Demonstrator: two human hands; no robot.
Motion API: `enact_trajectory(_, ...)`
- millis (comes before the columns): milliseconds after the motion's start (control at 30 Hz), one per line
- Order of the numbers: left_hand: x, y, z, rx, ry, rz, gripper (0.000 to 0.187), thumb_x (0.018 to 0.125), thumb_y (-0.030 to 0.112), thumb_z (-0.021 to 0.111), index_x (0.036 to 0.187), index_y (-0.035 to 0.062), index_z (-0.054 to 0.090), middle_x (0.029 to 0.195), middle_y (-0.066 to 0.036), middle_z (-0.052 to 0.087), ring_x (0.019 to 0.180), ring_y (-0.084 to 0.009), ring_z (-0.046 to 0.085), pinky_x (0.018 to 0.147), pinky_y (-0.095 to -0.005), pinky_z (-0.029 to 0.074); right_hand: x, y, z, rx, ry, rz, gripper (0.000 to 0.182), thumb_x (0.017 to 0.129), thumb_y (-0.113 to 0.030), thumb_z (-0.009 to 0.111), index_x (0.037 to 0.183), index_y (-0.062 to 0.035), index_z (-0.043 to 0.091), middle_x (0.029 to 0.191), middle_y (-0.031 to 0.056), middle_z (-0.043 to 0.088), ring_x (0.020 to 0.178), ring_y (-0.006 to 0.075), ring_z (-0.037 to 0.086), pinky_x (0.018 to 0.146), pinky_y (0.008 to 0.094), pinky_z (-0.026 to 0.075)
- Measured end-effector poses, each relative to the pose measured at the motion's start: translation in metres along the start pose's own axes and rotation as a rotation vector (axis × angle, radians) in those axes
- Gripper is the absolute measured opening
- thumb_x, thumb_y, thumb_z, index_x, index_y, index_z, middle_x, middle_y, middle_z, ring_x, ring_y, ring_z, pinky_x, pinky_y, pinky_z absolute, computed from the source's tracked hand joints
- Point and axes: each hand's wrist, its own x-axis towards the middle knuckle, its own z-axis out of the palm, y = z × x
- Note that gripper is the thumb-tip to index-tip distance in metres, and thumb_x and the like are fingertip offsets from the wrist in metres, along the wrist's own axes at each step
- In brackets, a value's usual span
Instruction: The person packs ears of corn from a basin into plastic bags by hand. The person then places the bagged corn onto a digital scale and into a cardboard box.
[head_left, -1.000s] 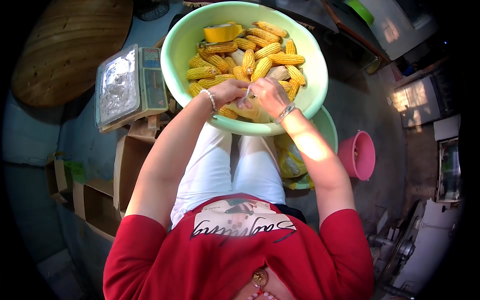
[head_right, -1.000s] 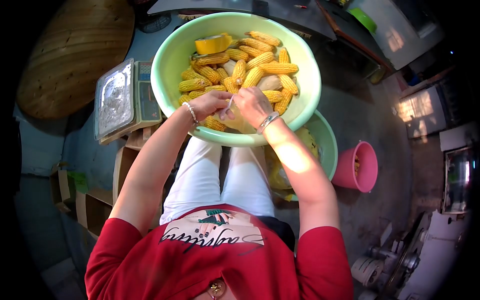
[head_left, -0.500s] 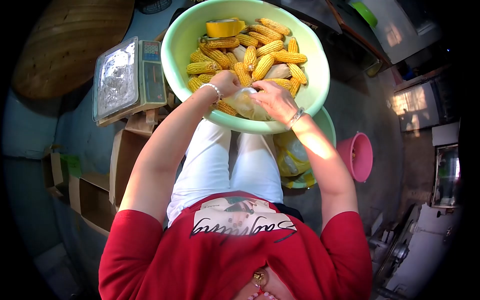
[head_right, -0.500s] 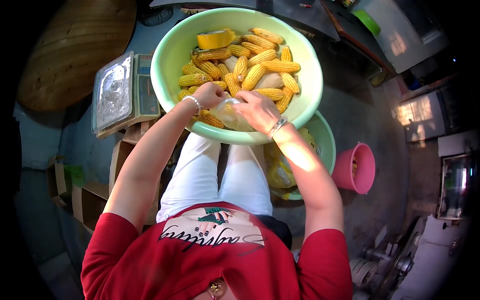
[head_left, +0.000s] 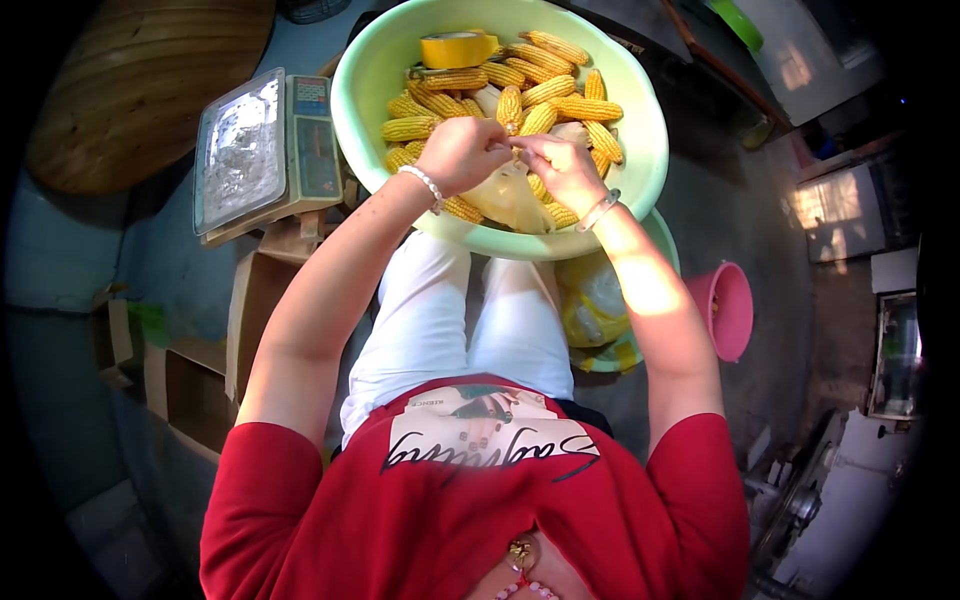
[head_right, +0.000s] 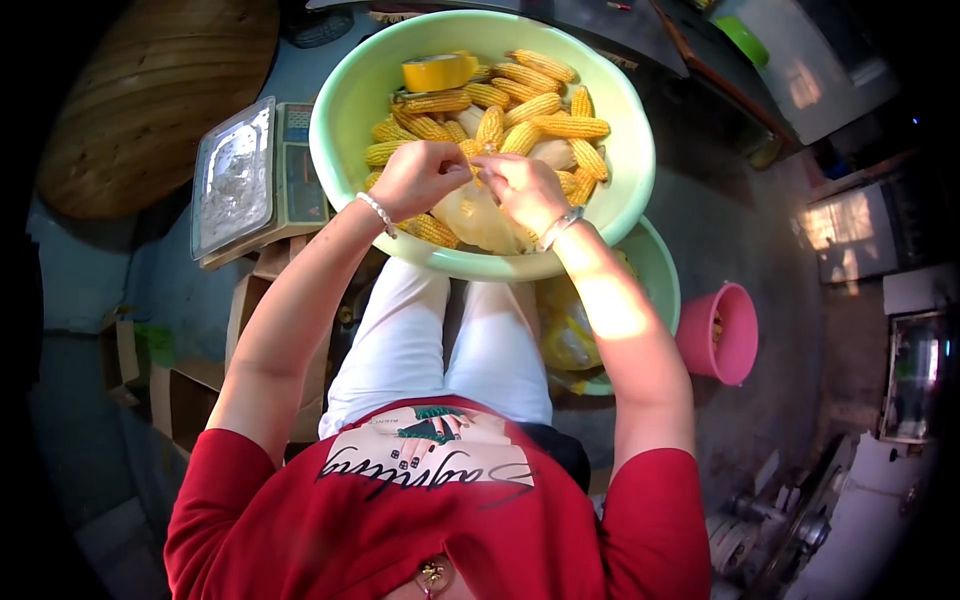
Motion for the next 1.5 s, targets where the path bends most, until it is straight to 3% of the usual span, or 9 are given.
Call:
enact_trajectory(133,-0.008,0.004,-0.002,-0.144,0.045,-0.004,0.018,0.074,0.017,0.064,0.084,0.0025,0.066,0.07,-0.01,0.063,0.063,-0.0205,0.06,0.062,-0.0316,0.048,0.007,-0.004,0.001,-0.078,-0.315,0.14,0.02,0.09,-0.017,0.056,0.103,-0.0038,0.063,0.073,0.0039,0.062,0.067,0.0124,0.057,0.065,0.0258,0.046)
enact_trajectory(300,-0.019,-0.015,0.022,-0.375,0.104,0.028,0.023,0.073,0.012,0.067,0.092,0.0,0.064,0.074,-0.006,0.064,0.069,-0.0163,0.061,0.069,-0.031,0.05,-0.002,-0.004,0.007,-0.04,-0.243,0.114,0.021,0.091,-0.016,0.052,0.077,-0.0009,0.052,0.064,0.0035,0.055,0.061,0.0111,0.052,0.057,0.0273,0.043)
enact_trajectory(400,-0.02,-0.026,0.034,-0.265,-0.15,-0.011,0.027,0.072,0.019,0.067,0.091,-0.0001,0.064,0.076,-0.012,0.064,0.073,-0.0225,0.062,0.071,-0.0336,0.049,-0.006,-0.005,0.008,-0.018,-0.189,0.112,0.017,0.089,-0.016,0.055,0.08,-0.0012,0.055,0.063,0.0035,0.056,0.058,0.0101,0.052,0.054,0.0269,0.042)
enact_trajectory(467,-0.015,-0.008,0.027,-0.09,-0.424,-0.17,0.028,0.072,0.022,0.066,0.089,0.0002,0.064,0.078,-0.016,0.063,0.076,-0.0252,0.062,0.071,-0.0349,0.048,-0.009,-0.003,0.011,-0.004,-0.147,0.104,0.019,0.086,-0.022,0.058,0.08,-0.004,0.057,0.064,0.0083,0.058,0.057,0.0207,0.056,0.054,0.0316,0.043)
enact_trajectory(500,-0.016,-0.015,0.038,-0.152,-0.355,-0.133,0.027,0.074,0.025,0.064,0.087,0.0008,0.064,0.079,-0.018,0.062,0.077,-0.0275,0.061,0.07,-0.0368,0.046,-0.012,-0.002,0.012,0.003,-0.127,0.1,0.02,0.084,-0.025,0.06,0.08,-0.0054,0.058,0.064,0.0107,0.06,0.057,0.0261,0.058,0.054,0.034,0.044)
enact_trajectory(867,-0.011,0.011,0.021,-0.025,-0.191,-0.052,0.028,0.077,0.028,0.059,0.069,0.0008,0.062,0.068,-0.021,0.059,0.065,-0.0382,0.057,0.063,-0.0432,0.046,-0.056,0.031,-0.012,0.227,0.031,0.465,0.026,0.088,-0.02,0.058,0.109,-0.0045,0.06,0.065,0.0026,0.06,0.049,0.0067,0.052,0.047,0.0227,0.043)
enact_trajectory(1000,-0.001,0.002,0.009,-0.22,-0.089,-0.117,0.032,0.076,0.034,0.057,0.067,0.0033,0.06,0.064,-0.02,0.058,0.06,-0.0352,0.057,0.06,-0.0418,0.046,-0.058,0.043,-0.007,0.296,0.12,0.442,0.023,0.089,-0.017,0.056,0.107,-0.0026,0.061,0.065,0.0038,0.061,0.048,0.0065,0.051,0.045,0.0215,0.041)
enact_trajectory(1133,0.001,0.014,-0.022,-0.732,-0.072,-0.142,0.024,0.082,0.024,0.06,0.07,0.0034,0.063,0.059,0.0,0.052,0.054,-0.0076,0.046,0.051,-0.0235,0.036,-0.057,0.041,-0.007,0.267,0.044,0.427,0.021,0.089,-0.017,0.057,0.102,-0.0018,0.063,0.065,0.0037,0.061,0.048,0.0066,0.052,0.045,0.0213,0.041)
enact_trajectory(1500,-0.04,0.034,-0.131,-0.86,0.121,-0.038,0.023,0.091,0.018,0.054,0.096,-0.0021,0.065,0.058,0.005,0.041,0.049,-0.0027,0.033,0.047,-0.0183,0.026,-0.056,0.037,-0.007,0.298,0.031,0.467,0.019,0.089,-0.015,0.057,0.099,-0.0011,0.064,0.065,0.0025,0.06,0.049,0.007,0.053,0.046,0.0211,0.042)
